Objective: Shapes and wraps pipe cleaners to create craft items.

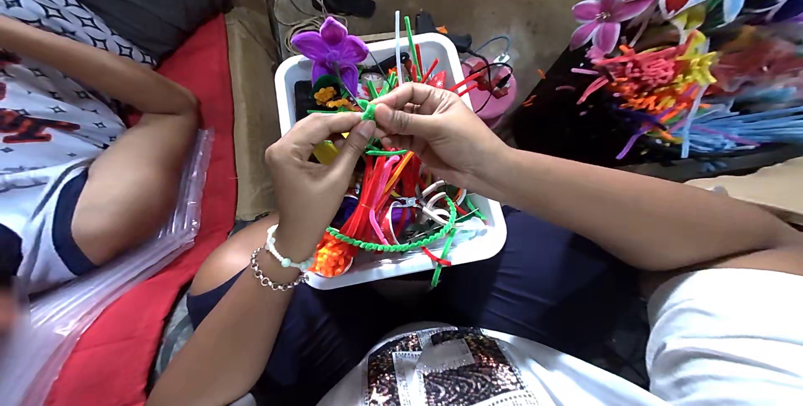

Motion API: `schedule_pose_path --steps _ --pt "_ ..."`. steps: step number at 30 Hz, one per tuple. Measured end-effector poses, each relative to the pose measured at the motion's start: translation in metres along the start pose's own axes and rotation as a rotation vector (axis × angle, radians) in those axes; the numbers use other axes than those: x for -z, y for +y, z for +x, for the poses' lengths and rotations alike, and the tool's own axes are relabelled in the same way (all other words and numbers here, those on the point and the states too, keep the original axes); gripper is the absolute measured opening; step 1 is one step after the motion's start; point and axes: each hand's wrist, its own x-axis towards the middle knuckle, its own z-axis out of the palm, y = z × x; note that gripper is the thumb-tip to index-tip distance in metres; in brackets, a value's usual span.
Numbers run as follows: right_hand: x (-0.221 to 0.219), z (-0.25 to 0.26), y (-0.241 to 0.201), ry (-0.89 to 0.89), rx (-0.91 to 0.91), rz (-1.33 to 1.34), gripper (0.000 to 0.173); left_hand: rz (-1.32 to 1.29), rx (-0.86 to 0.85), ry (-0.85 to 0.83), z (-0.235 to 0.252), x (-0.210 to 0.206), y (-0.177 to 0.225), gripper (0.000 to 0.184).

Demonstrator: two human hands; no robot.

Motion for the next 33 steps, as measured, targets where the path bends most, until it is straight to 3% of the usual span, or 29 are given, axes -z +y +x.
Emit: schedule_pose_path --steps 2,7,9,17,25,33 --pt "0.005 0.002 -0.002 -0.044 0.119 -0.196 0.006 0.008 0.023 -0.018 0.002 0.004 0.000 0.014" --pt "0.016 0.009 -0.018 -0.232 0.725 -0.919 0.018 0.078 0.007 -0.069 0.004 0.012 0.002 0.012" --pt "0.015 0.009 -0.023 -0.258 0.821 -1.088 0.015 0.145 -0.044 -0.087 0.005 0.013 0.001 0.012" --pt "0.017 0.005 -0.025 -0.275 0.717 -1.111 0.012 0.300 -0.086 -0.050 0.003 0.009 0.000 0.013" --pt "0.012 0.002 -0.015 -0.113 0.562 -0.760 0.012 0.165 0.022 0.033 -0.003 -0.001 0.001 0.016" --pt "0.006 -0.001 -0.010 -0.119 0.519 -0.622 0.014 0.094 0.011 0.067 -0.002 0.002 0.005 0.015"
